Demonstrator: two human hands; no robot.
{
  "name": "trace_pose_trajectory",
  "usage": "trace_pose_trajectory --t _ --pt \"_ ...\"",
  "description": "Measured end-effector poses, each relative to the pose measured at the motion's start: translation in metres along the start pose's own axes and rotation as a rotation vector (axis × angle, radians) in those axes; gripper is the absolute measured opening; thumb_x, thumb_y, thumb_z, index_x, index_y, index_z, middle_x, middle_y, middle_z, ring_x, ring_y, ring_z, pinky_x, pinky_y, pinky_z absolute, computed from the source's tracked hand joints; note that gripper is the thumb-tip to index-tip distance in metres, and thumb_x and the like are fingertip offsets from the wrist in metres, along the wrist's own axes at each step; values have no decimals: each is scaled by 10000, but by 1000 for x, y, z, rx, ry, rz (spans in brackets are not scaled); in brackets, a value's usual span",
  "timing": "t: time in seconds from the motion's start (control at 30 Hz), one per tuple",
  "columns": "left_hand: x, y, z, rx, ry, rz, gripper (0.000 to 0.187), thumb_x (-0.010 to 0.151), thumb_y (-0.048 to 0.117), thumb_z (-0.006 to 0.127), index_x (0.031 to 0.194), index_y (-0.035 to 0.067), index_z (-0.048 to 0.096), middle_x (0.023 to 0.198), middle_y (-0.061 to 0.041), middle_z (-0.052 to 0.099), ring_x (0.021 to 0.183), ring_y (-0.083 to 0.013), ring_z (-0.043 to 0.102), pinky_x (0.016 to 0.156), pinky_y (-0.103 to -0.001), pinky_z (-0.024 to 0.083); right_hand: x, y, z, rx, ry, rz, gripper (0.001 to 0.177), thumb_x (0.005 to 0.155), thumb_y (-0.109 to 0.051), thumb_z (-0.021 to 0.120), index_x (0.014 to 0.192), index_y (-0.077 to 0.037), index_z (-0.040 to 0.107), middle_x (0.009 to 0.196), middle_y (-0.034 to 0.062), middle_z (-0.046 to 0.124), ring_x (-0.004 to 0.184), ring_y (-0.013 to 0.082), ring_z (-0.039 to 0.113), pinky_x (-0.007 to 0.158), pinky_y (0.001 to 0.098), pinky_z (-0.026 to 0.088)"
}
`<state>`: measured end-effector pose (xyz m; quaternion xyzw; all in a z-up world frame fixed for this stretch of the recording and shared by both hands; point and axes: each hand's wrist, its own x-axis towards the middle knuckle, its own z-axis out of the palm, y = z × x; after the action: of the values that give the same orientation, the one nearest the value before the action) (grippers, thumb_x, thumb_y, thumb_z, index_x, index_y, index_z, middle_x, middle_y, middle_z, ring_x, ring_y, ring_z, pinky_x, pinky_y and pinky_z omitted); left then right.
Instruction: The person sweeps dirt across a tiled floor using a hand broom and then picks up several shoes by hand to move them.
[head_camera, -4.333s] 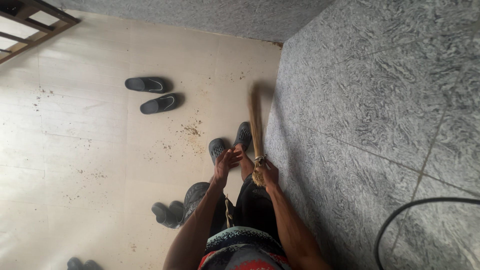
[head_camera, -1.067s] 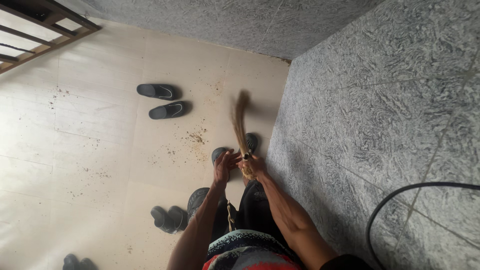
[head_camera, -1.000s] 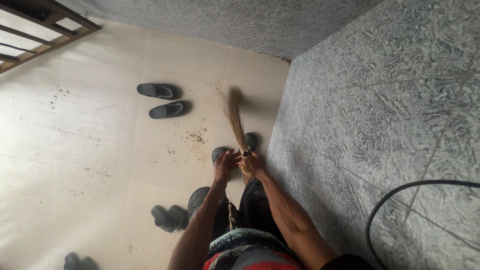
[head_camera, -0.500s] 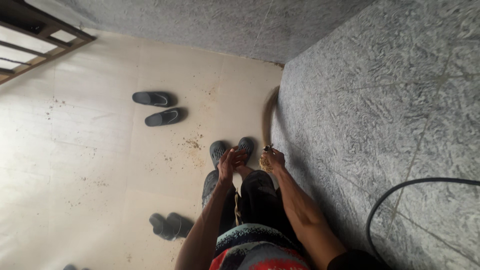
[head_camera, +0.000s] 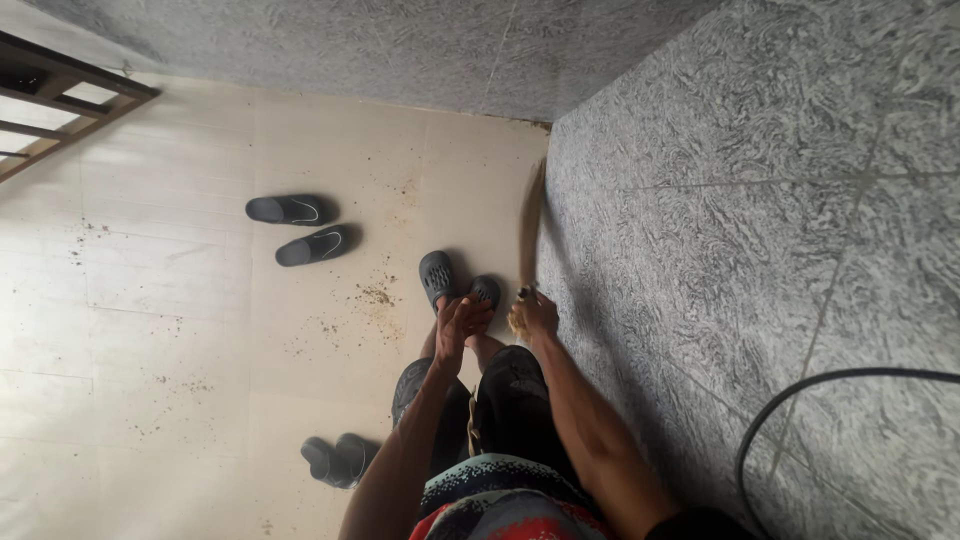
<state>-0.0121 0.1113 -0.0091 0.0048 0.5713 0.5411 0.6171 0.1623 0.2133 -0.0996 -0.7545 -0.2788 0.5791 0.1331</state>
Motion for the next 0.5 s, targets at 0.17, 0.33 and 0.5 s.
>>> trace_pose_trajectory --t 0.17,0.33,0.5 --pt "12 0 -2 -12 -12 -21 653 1013 486 528 1392 -45 541 1238 -213 718 1077 -284 723 888 -385 563 15 -16 5 -447 -161 -104 613 747 -119 820 1345 -112 686 873 103 776 693 185 733 607 309 571" --pt "17 16 0 10 -44 -20 639 1019 488 504 1394 -28 535 1263 -188 715 1106 -269 719 916 -384 553 -15 -7 -13 -153 -147 -95 736 719 -38 774 1428 -67 582 988 123 765 736 197 734 656 347 613" --pt "25 25 0 10 -42 -27 619 1019 473 512 1387 -24 538 1261 -188 711 1112 -274 713 906 -392 550 -22 2 2 -126 33 -32 718 707 -6 791 1398 -54 598 999 64 758 747 173 746 664 315 619"
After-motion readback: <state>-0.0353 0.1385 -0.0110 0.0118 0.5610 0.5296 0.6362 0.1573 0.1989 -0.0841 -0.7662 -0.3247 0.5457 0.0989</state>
